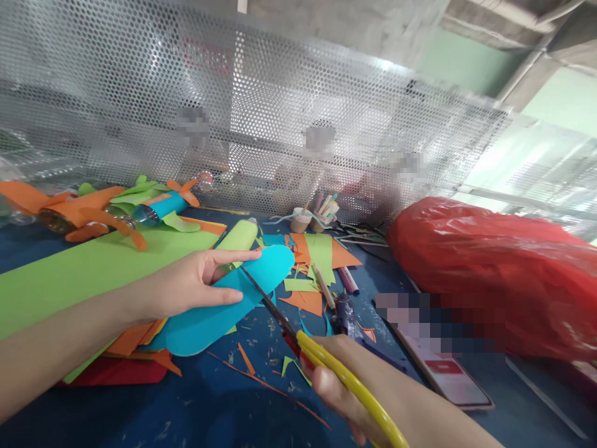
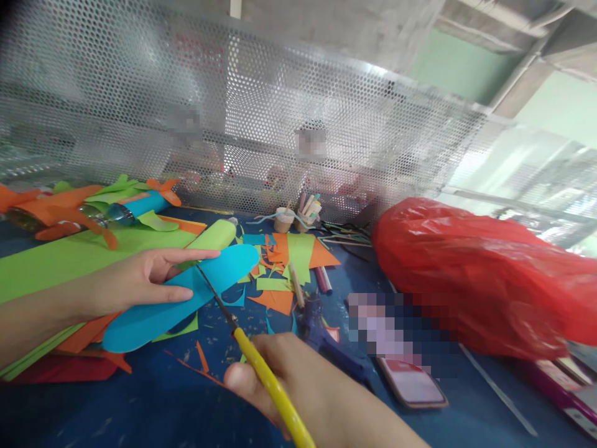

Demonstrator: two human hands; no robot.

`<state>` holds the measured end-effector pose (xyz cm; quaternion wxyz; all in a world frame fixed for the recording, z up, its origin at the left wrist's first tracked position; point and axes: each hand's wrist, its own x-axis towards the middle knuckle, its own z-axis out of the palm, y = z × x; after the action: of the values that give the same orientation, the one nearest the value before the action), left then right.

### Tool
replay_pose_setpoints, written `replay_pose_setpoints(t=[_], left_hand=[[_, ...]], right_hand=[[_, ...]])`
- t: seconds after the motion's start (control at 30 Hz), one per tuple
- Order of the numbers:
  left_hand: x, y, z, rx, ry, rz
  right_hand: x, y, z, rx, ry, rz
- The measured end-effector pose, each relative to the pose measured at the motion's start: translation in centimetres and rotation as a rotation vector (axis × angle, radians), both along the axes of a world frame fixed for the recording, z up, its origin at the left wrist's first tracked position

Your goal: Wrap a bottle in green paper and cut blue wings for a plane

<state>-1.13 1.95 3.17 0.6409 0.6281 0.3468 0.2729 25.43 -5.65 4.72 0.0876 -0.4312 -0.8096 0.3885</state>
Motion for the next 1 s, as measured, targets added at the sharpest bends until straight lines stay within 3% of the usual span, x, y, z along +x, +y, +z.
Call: replay_pose_setpoints(t=[0.37,0.57,0.8,1.0], left_hand=[[-0.1,0.0,-0.1,0.021,-0.004,-0.017],[0.0,0.0,-0.2,0.114,-0.046,-0.062],[-0.6,-0.3,0.8,0.064,0.126,-0.037],[-0.6,0.0,0.2,0.063,0.068,-0.113]], right_hand=[[0.1,0.0,-0.1,-0.056,0.019,-0.022],[0.1,0.1,0.0,-0.037,0.019,-0.003],[-0.1,0.1,0.5,-0.040,-0.046,0.049],[0.3,0.5,0.4,0.018,-0.001,0.136]])
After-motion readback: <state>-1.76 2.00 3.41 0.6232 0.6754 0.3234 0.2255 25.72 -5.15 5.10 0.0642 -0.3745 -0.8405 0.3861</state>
